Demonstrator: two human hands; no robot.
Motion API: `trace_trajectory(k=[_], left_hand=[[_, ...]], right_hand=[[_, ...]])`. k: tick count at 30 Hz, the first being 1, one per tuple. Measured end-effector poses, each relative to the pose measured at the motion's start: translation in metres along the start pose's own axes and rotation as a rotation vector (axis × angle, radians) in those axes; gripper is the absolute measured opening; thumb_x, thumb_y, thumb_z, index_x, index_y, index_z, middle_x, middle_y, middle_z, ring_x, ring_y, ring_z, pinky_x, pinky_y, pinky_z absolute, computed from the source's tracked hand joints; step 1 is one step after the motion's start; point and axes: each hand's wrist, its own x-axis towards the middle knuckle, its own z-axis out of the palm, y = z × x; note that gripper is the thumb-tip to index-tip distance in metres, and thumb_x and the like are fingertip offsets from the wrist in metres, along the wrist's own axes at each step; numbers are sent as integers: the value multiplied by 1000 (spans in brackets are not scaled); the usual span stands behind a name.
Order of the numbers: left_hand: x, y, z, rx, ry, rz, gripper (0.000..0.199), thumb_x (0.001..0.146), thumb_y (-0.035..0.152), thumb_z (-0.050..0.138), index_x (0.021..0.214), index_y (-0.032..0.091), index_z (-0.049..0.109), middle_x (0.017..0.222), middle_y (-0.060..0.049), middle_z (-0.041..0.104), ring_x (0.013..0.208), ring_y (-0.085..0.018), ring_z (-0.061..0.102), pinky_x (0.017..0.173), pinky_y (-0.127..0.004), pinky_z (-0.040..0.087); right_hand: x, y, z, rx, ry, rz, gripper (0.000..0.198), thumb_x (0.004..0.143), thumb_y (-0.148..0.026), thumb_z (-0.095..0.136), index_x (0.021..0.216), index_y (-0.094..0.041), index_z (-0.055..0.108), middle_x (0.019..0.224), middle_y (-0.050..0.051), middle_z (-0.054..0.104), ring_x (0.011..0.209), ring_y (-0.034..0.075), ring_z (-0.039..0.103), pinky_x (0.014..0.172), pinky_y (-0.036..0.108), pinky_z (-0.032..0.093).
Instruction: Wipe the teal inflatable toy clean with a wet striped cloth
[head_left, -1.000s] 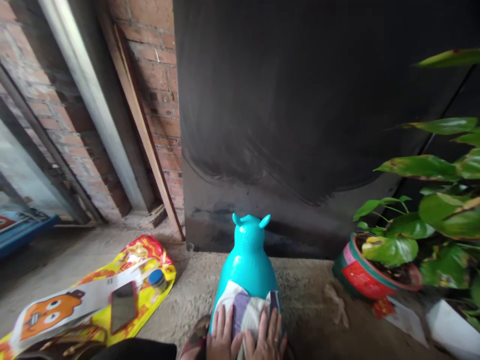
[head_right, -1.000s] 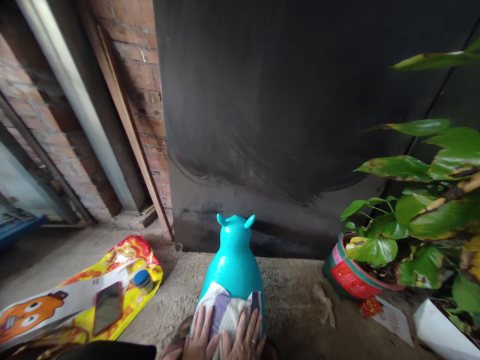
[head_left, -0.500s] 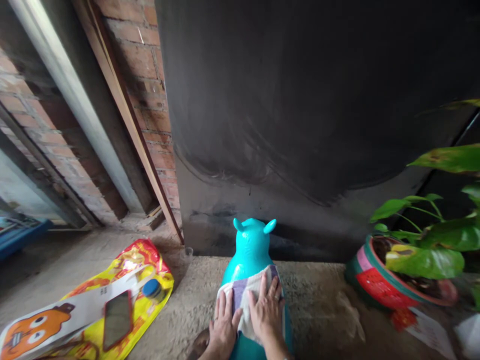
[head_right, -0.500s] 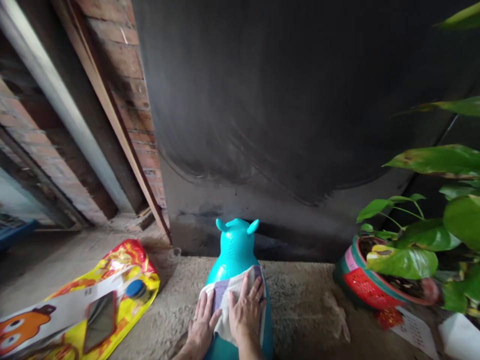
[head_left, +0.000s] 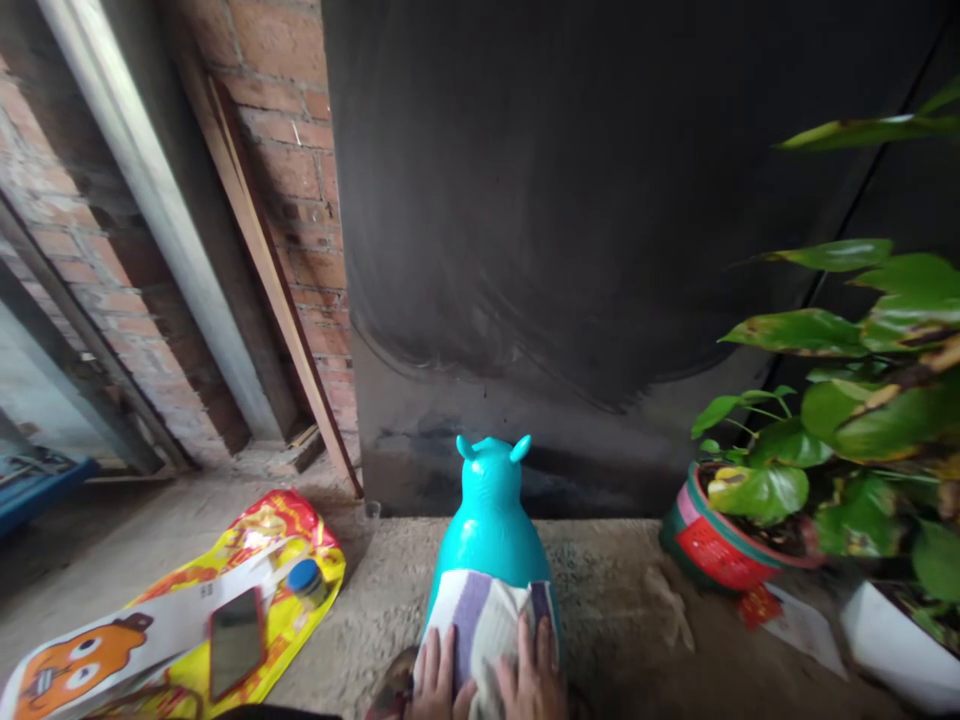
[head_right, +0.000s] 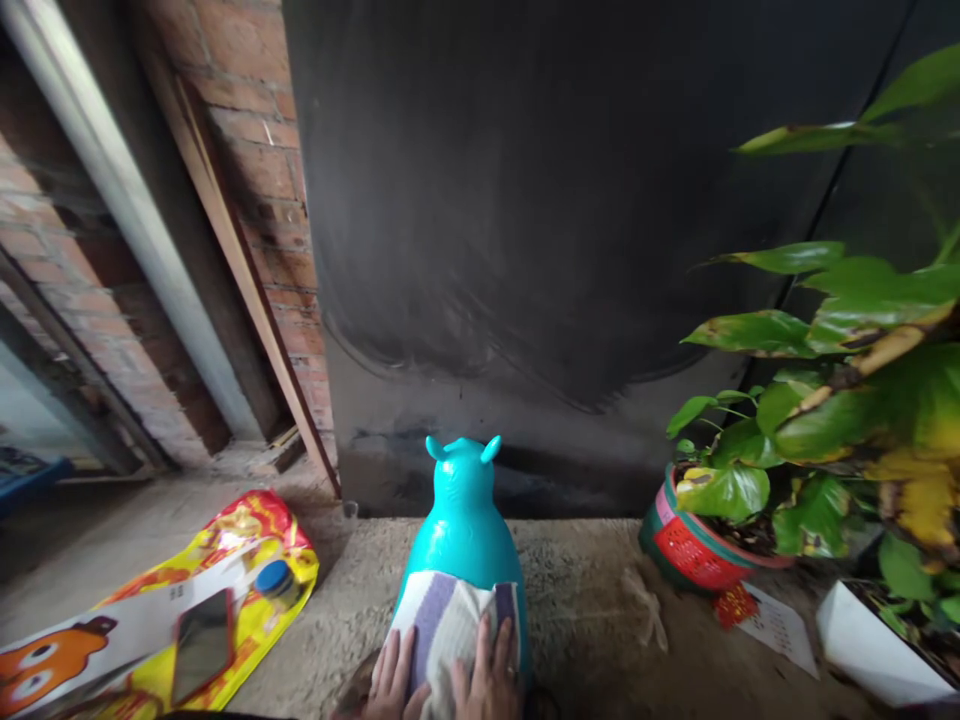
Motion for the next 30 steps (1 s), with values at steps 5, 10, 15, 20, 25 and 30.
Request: trace_trajectory(k=[5, 10, 15, 20, 25, 30], left_hand=[[-28, 15, -29, 122, -122, -74, 73, 88, 45, 38, 151, 20, 11, 161, -10, 8, 148, -28, 14, 117, -56, 25], [-15, 23, -43, 264, -76, -118, 66, 80, 23, 46, 146, 20, 34, 153, -13, 35, 143, -31, 29, 116, -59, 26], [1, 40, -49, 211, -3, 139, 72, 76, 12, 42, 147, 25, 32, 159, 1, 20, 148, -16, 13, 123, -34, 18], [0, 70, -53, 52, -101, 397, 47, 74, 17, 48, 115, 30, 65, 129, 0, 63, 127, -19, 51, 123, -37, 18], [-2, 60, -56, -5, -66, 423, 30, 80, 22, 43, 96, 28, 68, 103, 3, 71, 100, -14, 62, 91, -21, 46], [0, 29, -61, 34, -24, 394, 22, 76, 24, 51, 89, 30, 69, 97, 4, 71, 100, -17, 61, 93, -26, 43]], right_hand=[[41, 19, -43, 96, 20, -38, 52, 94, -15, 21, 136, -16, 53, 143, 17, 48, 126, 29, 53, 98, 42, 49], [63, 9, -60, 190, -22, -180, 42, 88, -9, 33, 111, -17, 67, 131, 13, 58, 136, 31, 41, 104, 47, 43], [43, -2, -82, 330, -91, -373, 20, 93, -18, 42, 85, -21, 60, 89, 2, 66, 98, 18, 62, 96, 30, 44], [24, -4, -106, 426, -167, -502, 15, 93, -18, 45, 87, -22, 58, 82, -4, 64, 78, 10, 61, 70, 15, 42], [20, 12, -118, 400, -128, -486, 27, 83, -4, 39, 90, -21, 58, 90, 0, 61, 85, 13, 59, 76, 19, 41], [23, 19, -132, 378, -113, -483, 29, 86, -6, 34, 89, -22, 57, 92, 0, 59, 85, 12, 59, 78, 21, 41]])
